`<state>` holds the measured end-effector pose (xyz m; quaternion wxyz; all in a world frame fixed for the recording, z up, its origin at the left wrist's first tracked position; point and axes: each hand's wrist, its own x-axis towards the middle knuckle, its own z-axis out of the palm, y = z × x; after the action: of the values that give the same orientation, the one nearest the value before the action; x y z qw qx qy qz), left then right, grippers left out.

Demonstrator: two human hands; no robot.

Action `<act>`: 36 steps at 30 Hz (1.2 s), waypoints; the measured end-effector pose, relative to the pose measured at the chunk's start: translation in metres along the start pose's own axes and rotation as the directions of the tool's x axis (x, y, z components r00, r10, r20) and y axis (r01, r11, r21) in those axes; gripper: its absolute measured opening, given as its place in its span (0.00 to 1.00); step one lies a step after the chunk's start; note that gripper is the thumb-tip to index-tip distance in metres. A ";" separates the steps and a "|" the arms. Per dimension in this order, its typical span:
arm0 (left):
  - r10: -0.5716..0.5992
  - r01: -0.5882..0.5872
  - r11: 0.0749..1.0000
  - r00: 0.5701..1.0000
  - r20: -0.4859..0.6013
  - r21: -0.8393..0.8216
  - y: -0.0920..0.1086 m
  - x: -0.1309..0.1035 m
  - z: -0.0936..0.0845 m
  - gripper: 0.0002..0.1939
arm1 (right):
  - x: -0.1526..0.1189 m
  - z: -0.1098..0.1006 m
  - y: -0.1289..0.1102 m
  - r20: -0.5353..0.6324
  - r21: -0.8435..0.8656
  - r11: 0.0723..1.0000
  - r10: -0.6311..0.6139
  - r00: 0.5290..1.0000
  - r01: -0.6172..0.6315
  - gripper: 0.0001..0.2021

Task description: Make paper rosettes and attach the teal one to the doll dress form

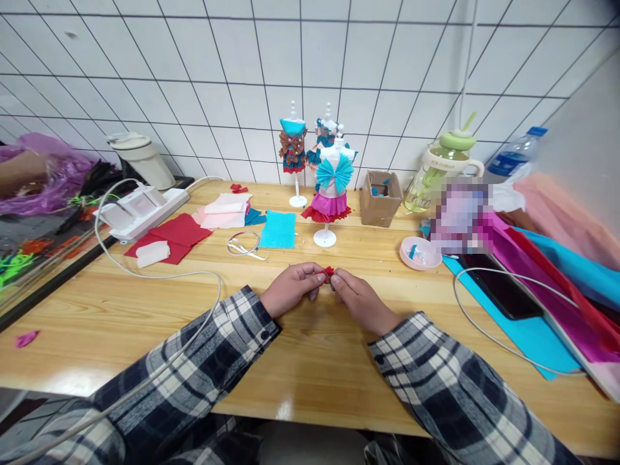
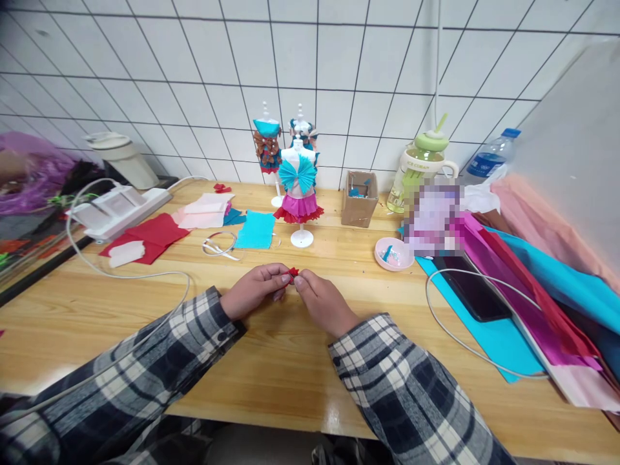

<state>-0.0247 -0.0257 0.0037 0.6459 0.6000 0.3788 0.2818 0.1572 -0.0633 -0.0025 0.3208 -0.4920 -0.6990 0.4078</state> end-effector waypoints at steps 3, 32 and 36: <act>-0.017 0.017 0.999 1.000 0.015 0.034 0.002 -0.001 0.001 0.18 | 0.000 0.001 0.000 -0.003 0.000 1.000 -0.007 1.000 0.007 0.16; -0.046 -0.028 0.945 0.975 -0.216 -0.326 -0.010 0.009 -0.007 0.24 | 0.005 -0.020 0.000 -0.211 -0.742 0.654 -0.025 0.977 -0.144 0.14; -0.033 -0.037 0.957 0.972 -0.234 -0.288 -0.009 0.009 -0.005 0.23 | 0.020 -0.015 0.003 -0.141 -0.755 0.654 -0.092 0.986 -0.046 0.16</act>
<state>-0.0249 -0.0165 -0.0062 0.6770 0.4611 0.4067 0.4044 0.1646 -0.0397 0.0026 0.1496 -0.6041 -0.7820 0.0338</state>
